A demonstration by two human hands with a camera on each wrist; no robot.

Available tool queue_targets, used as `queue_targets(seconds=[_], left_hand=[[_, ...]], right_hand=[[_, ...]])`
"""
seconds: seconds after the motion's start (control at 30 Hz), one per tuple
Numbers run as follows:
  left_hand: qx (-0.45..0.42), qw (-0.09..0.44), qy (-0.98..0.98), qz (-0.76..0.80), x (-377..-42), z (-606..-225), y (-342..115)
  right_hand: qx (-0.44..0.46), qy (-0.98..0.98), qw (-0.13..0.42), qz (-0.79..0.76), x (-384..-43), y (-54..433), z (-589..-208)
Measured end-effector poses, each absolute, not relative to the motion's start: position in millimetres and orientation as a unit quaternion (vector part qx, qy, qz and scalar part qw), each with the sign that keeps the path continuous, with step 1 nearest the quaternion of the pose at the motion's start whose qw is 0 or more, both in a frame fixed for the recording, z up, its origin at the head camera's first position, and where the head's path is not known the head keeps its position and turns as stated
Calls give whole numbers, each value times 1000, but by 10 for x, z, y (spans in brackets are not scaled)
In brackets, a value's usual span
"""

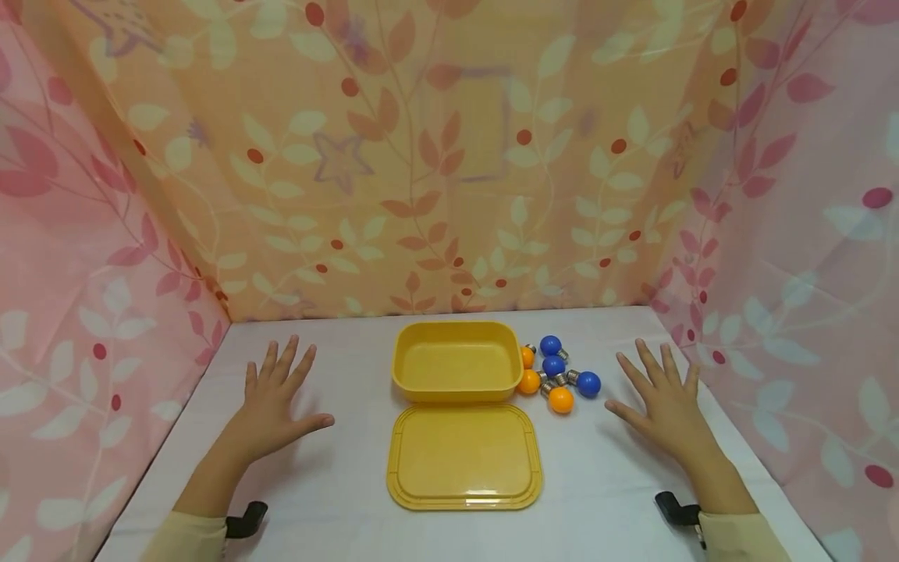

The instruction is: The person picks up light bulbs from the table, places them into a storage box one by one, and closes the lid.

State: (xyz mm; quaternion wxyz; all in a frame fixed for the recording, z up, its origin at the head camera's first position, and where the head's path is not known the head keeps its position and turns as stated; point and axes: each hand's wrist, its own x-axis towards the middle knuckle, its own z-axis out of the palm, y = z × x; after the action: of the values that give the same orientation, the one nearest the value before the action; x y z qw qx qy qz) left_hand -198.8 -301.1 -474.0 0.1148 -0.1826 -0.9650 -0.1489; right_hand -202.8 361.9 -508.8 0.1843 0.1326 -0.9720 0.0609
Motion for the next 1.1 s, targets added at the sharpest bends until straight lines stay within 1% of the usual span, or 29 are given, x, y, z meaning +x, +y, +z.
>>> queue_targets(seconds=[0.2,0.43,0.7,0.8,0.93,1.1], left_hand=[[-163,73,-943,-280,-2095,-4714,-2819],[-132,25,-921,-366,-2208,-4758,-2590],[-44,-44,-871,-487,-2312,-4858,-2256],[-41,-62,-850,-521,-2364,-4912,-2139],[-62,-69,-833,-545,-2408,-5024,-2029],[-76,-55,-812,-577,-2444,-5130,-1965]], right_hand=[[132,-969,183,99,-2104,3525,-5091],[127,-964,175,156,-2161,3425,-5105],[121,-954,146,232,-2184,3355,-5128],[109,-948,131,270,-2205,3353,-5140],[103,-929,106,339,-2209,3354,-5160],[82,-914,72,392,-2188,3346,-5202]])
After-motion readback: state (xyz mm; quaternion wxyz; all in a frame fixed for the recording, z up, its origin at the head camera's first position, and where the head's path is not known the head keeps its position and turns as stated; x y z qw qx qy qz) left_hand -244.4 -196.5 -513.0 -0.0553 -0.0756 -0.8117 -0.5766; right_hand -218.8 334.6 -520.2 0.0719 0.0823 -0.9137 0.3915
